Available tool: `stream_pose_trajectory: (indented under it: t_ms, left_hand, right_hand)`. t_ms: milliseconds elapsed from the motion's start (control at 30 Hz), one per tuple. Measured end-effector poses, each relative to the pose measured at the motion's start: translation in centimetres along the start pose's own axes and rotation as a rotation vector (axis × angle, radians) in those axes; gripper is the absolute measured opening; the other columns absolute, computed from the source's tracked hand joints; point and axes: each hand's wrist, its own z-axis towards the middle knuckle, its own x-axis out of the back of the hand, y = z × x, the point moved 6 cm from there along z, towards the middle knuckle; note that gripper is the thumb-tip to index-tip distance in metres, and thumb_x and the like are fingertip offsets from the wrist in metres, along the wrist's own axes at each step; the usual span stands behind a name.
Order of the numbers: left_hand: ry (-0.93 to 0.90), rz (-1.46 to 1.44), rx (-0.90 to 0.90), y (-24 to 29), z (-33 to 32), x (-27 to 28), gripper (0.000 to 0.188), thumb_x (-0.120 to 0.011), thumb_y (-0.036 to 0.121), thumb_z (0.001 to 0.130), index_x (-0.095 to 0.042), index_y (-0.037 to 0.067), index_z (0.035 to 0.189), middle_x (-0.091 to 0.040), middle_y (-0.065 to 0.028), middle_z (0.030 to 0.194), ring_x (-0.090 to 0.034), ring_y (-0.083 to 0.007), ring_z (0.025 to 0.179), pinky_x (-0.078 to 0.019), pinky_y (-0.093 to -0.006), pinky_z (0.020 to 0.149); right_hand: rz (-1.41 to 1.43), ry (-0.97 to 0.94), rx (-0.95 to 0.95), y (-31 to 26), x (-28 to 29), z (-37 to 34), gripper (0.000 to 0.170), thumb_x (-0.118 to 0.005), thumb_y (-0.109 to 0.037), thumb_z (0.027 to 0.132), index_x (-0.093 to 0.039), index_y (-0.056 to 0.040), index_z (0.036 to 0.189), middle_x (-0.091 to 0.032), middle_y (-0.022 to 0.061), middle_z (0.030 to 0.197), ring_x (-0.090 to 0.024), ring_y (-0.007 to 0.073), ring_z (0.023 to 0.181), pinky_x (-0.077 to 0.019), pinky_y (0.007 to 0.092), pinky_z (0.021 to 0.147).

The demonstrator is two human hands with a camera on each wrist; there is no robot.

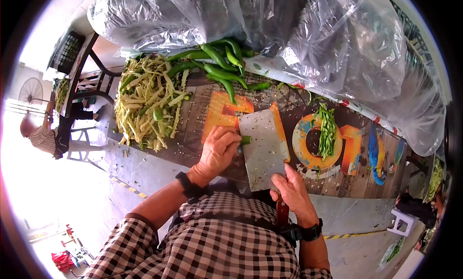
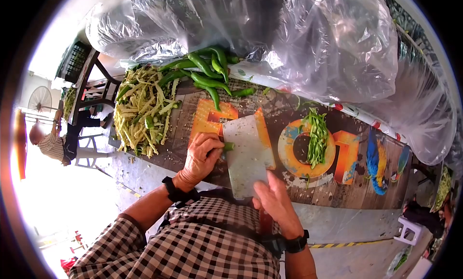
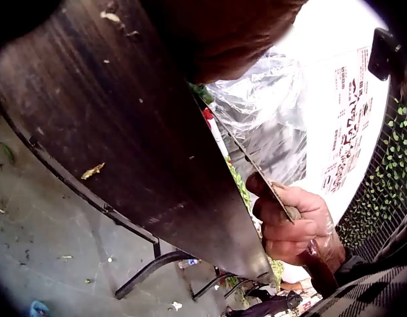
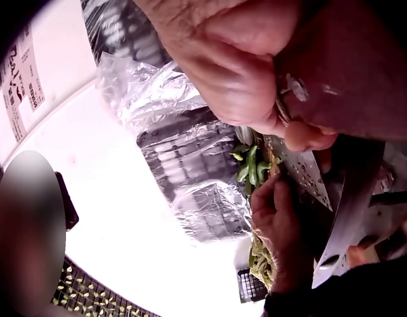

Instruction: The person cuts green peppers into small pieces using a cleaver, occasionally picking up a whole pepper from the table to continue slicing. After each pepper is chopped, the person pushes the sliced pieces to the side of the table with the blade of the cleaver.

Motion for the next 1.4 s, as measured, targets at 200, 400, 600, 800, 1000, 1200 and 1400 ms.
stream_pose_trajectory:
  t_ms: [200,400,600,800,1000,1200,1400]
  left_hand:
    - [0.025,0.012,0.009,-0.1,0.1,0.2,0.018,-0.07,-0.001,0.074,-0.065,0.007,0.09,-0.061,-0.0096,0.11,-0.057,-0.0322,0.101,-0.0455,-0.0418,0.088]
    - [0.083,0.03,-0.033,-0.1,0.2,0.5,0.019,-0.069,0.0,0.074,-0.063,0.008,0.089,-0.06,-0.0114,0.12,-0.054,-0.0343,0.115,-0.0417,-0.0443,0.096]
    - [0.104,0.049,-0.044,-0.1,0.2,0.7,0.018,-0.069,0.001,0.073,-0.063,0.007,0.089,-0.06,-0.0113,0.12,-0.053,-0.034,0.118,-0.0403,-0.0453,0.098]
    - [0.111,0.068,-0.059,-0.2,0.2,0.8,0.018,-0.068,0.001,0.075,-0.062,0.007,0.091,-0.06,-0.0108,0.121,-0.053,-0.0341,0.118,-0.0389,-0.0456,0.099]
    - [0.156,0.136,-0.052,0.6,1.3,1.3,0.019,-0.066,0.0,0.078,-0.062,0.008,0.095,-0.064,-0.0086,0.111,-0.056,-0.0308,0.113,-0.0402,-0.0443,0.095]
    - [0.275,-0.218,0.213,-1.2,3.0,2.9,0.015,-0.06,0.001,0.091,-0.062,0.004,0.105,-0.066,-0.0107,0.093,-0.064,-0.0235,0.081,-0.0506,-0.0315,0.074]
    - [0.265,-0.775,0.567,-7.0,1.6,4.7,0.022,-0.051,0.015,0.102,-0.058,0.002,0.119,-0.063,0.0014,0.094,-0.057,-0.0062,0.078,-0.0499,-0.0216,0.069]
  right_hand:
    - [0.035,-0.039,-0.033,-0.6,-1.1,0.0,0.026,-0.052,-0.016,0.099,-0.053,-0.0025,0.121,-0.047,-0.0038,0.078,-0.041,0.0056,0.06,-0.0416,0.0233,0.055]
    - [0.005,-0.105,-0.042,0.0,-2.1,0.5,0.023,-0.054,-0.019,0.099,-0.053,-0.0012,0.113,-0.047,-0.0036,0.077,-0.04,0.0056,0.06,-0.0416,0.0234,0.056]
    - [-0.032,-0.204,-0.046,-0.2,-3.3,0.9,0.022,-0.053,-0.02,0.099,-0.052,-0.0006,0.11,-0.049,-0.0032,0.077,-0.041,0.0057,0.057,-0.0419,0.0235,0.054]
    - [-0.203,-0.199,-0.027,0.3,-3.2,1.2,0.024,-0.052,-0.02,0.098,-0.053,0.0007,0.11,-0.052,-0.0013,0.074,-0.044,0.0059,0.054,-0.0418,0.0245,0.052]
    - [-0.349,-0.266,0.063,0.4,-4.0,0.2,0.024,-0.053,-0.019,0.095,-0.053,0.001,0.109,-0.05,-0.0011,0.068,-0.046,0.0061,0.054,-0.0416,0.0253,0.051]
    - [-0.302,-0.191,0.157,2.5,-2.9,0.7,0.024,-0.055,-0.018,0.095,-0.055,0.0013,0.11,-0.053,0.0014,0.071,-0.05,0.007,0.056,-0.0438,0.0259,0.053]
    - [-0.247,-0.003,0.072,-1.8,-0.5,-0.2,0.021,-0.051,-0.012,0.095,-0.056,0.0022,0.11,-0.055,0.003,0.069,-0.051,0.0087,0.055,-0.0432,0.0253,0.052]
